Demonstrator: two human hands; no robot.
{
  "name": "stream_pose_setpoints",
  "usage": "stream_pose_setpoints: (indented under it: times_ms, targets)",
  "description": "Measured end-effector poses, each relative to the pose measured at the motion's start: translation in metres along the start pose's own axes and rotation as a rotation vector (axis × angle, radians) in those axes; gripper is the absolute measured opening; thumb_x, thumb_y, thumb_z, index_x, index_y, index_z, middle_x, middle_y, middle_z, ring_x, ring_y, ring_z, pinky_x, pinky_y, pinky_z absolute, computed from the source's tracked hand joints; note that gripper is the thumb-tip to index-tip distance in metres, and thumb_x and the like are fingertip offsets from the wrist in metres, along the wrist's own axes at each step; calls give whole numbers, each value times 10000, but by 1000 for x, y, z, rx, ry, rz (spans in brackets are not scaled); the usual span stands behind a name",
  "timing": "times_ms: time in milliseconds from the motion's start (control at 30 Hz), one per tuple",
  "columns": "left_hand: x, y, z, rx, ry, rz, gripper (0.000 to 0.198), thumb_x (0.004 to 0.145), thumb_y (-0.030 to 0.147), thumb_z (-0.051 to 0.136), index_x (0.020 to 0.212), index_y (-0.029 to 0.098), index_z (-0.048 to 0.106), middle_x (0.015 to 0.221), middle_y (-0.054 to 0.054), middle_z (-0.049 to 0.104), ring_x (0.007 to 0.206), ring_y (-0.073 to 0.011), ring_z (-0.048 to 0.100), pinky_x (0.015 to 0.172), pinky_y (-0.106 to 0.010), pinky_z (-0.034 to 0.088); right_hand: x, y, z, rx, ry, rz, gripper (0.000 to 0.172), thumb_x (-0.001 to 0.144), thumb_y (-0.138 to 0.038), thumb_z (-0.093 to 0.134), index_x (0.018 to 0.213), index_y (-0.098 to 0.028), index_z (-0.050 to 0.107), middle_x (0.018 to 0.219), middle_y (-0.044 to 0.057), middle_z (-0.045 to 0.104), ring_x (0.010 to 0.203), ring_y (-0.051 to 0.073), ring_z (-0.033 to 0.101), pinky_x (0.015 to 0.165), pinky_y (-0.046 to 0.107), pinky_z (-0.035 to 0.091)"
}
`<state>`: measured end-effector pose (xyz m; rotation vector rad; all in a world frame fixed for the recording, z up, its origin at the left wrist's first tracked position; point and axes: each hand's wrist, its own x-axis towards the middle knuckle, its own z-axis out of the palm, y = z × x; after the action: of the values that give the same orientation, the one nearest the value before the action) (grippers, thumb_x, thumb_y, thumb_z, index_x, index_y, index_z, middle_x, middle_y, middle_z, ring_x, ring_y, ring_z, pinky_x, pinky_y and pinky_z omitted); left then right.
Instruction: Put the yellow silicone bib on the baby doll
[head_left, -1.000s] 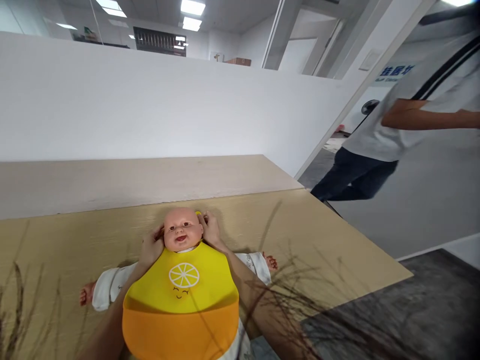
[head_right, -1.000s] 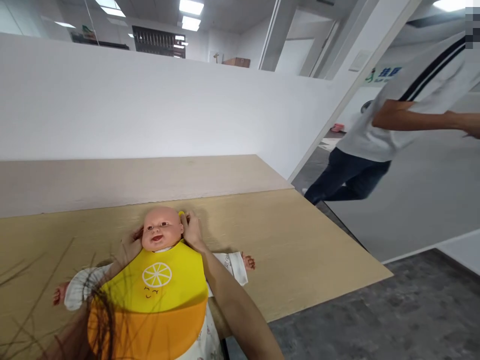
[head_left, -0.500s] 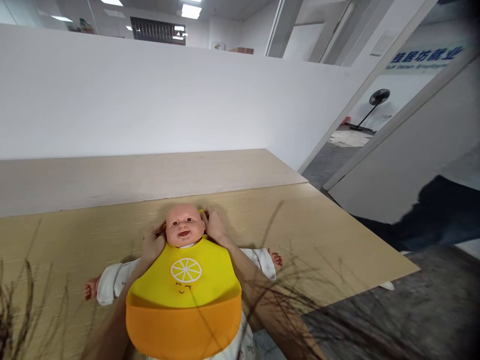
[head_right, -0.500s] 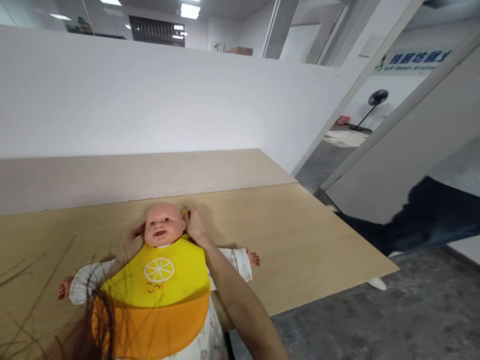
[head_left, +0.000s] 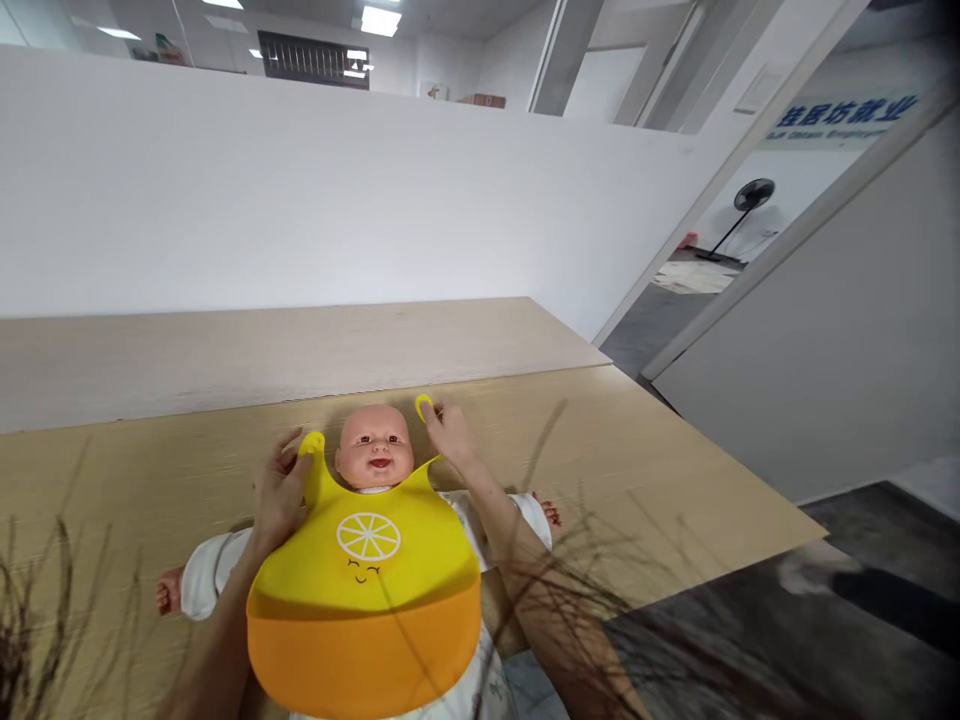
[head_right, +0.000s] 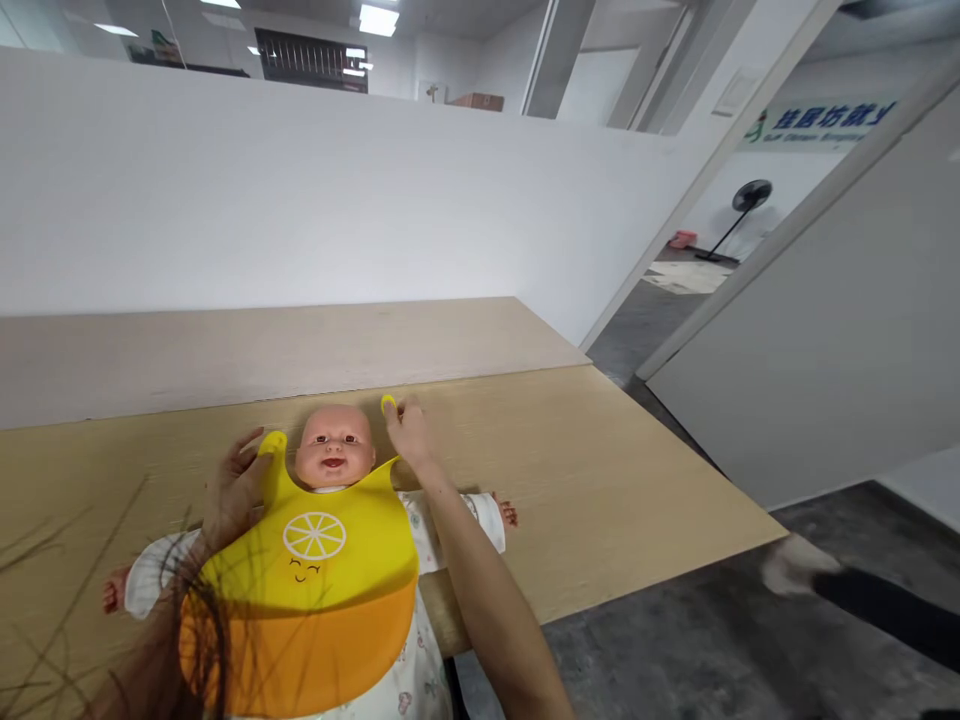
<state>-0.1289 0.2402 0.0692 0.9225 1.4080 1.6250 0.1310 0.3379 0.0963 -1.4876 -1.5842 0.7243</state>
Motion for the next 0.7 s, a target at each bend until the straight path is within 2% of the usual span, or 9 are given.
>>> stream_pose_setpoints:
  times_ms: [133, 233, 333, 433, 567, 700]
  targets:
    - [-9, 21, 1, -36, 52, 59, 607, 679, 383, 833, 1214, 172, 639, 1035, -70, 756, 911, -164, 705, 764, -222, 562, -17, -22, -24, 273, 99, -263, 419, 914, -533, 557, 713, -213, 375, 654, -40, 399, 606, 115, 401, 596, 250, 323]
    - [-23, 38, 3, 5, 56, 95, 482, 666, 434, 846, 1055, 187, 708, 1040, -84, 770, 942, -213, 712, 790, -272, 585, -48, -47, -45, 355, 59, -422, 437, 879, -579, 627, 767, -209, 423, 677, -43, 398, 601, 106, 389, 571, 237, 337]
    - [-46, 58, 8, 119, -31, 95, 438, 654, 481, 851, 976, 201, 753, 1047, -94, 781, 977, -278, 719, 867, -358, 601, -83, -72, -57, 282, -29, -685, 451, 858, -603, 691, 849, -211, 468, 754, -9, 519, 673, 125, 498, 628, 250, 419]
    - [-72, 79, 18, 258, -163, 164, 420, 660, 535, 824, 921, 208, 785, 1014, -88, 790, 972, -309, 725, 982, -440, 568, -102, -85, -51, 190, -83, -988, 380, 906, -547, 670, 930, -217, 483, 882, 45, 616, 825, 166, 607, 737, 288, 498]
    - [-97, 93, 27, 247, -226, 173, 400, 649, 592, 785, 862, 254, 805, 1028, -61, 789, 1034, -326, 712, 1049, -458, 523, -106, -81, -33, 61, 22, -1094, 180, 1005, -379, 566, 1034, -205, 530, 906, 64, 651, 939, 180, 646, 784, 289, 531]
    - [-101, 88, 21, 296, -244, 118, 427, 633, 624, 773, 854, 261, 812, 1015, -54, 791, 1030, -330, 707, 1022, -446, 530, -109, -70, -31, 20, 53, -1125, 306, 1027, -438, 540, 1168, -166, 549, 1036, 107, 657, 1045, 189, 641, 869, 286, 542]
